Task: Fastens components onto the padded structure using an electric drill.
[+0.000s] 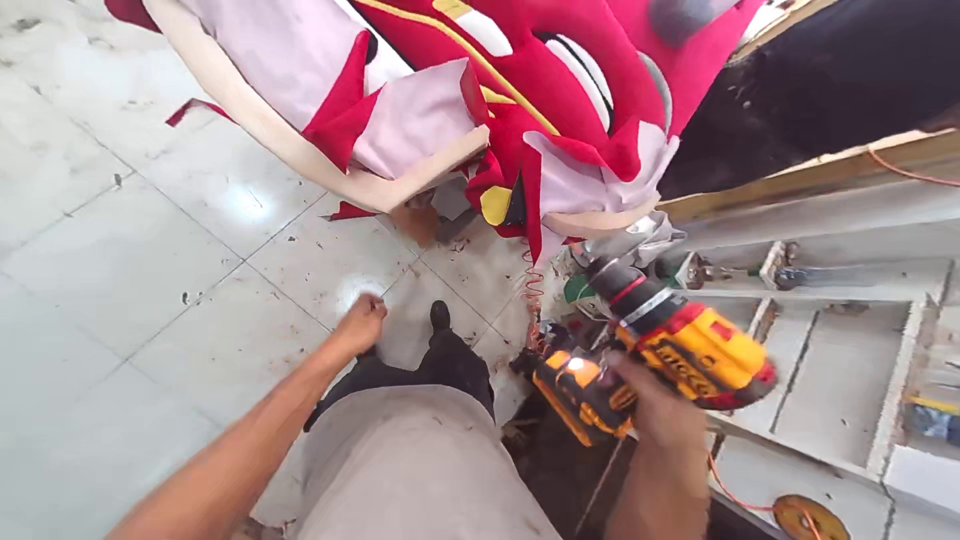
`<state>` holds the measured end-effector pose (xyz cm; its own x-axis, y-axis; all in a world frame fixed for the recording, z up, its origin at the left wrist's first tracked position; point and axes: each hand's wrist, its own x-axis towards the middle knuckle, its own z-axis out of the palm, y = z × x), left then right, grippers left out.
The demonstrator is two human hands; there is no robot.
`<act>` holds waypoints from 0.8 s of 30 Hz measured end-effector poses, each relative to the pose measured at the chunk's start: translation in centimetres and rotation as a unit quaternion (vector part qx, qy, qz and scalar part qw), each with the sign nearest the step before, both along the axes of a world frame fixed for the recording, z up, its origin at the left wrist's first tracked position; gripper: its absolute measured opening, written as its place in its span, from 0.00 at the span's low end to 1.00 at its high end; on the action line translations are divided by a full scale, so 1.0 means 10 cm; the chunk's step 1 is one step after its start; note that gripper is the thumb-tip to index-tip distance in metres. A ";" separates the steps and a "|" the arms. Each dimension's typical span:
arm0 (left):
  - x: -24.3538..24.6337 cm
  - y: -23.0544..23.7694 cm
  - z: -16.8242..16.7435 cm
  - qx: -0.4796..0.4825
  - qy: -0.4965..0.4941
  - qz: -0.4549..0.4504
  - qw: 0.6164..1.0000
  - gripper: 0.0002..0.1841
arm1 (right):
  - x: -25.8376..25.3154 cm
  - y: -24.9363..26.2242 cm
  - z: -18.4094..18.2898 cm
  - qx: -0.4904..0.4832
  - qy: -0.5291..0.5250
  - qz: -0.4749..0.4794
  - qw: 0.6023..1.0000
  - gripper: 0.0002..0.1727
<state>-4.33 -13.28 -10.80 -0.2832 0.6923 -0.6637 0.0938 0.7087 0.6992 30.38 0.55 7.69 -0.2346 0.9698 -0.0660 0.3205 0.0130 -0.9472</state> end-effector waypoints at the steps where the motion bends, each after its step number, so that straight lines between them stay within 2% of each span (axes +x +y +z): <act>1: 0.05 -0.14 -0.18 -0.036 -0.115 0.061 0.991 0.19 | 0.00 -0.21 -0.10 -0.033 -0.003 -0.035 0.999 0.06; 3: 0.13 -0.23 -0.24 -0.024 -0.259 0.138 0.956 0.15 | -0.06 -0.57 -0.27 -0.081 -0.008 -0.075 0.994 0.07; 6: 0.15 -0.01 0.12 0.110 -0.310 0.148 0.933 0.15 | -0.23 -0.95 -0.36 -0.097 0.008 -0.075 0.992 0.08; 8: 0.07 0.23 0.43 0.220 -0.331 0.145 0.906 0.13 | -0.38 -1.11 -0.34 -0.083 0.047 -0.054 0.994 0.12; 11: 0.03 0.49 0.85 0.316 -0.416 0.197 0.830 0.14 | -0.64 -1.21 -0.27 -0.038 0.114 -0.046 0.992 0.22; 14: 0.11 0.58 1.15 0.334 -0.494 0.229 0.769 0.14 | -0.80 -1.21 -0.23 0.003 0.150 -0.047 0.987 0.23; 17: 0.16 0.58 1.29 0.335 -0.510 0.246 0.753 0.12 | -0.82 -1.19 -0.19 0.018 0.173 -0.032 0.984 0.21; 20: 0.18 0.60 1.32 0.336 -0.494 0.240 0.765 0.11 | -0.77 -1.15 -0.19 0.011 0.196 -0.010 0.980 0.19; 24: 0.30 0.66 1.36 0.336 -0.516 0.210 0.760 0.12 | -0.74 -1.10 -0.18 -0.005 0.209 -0.009 0.978 0.18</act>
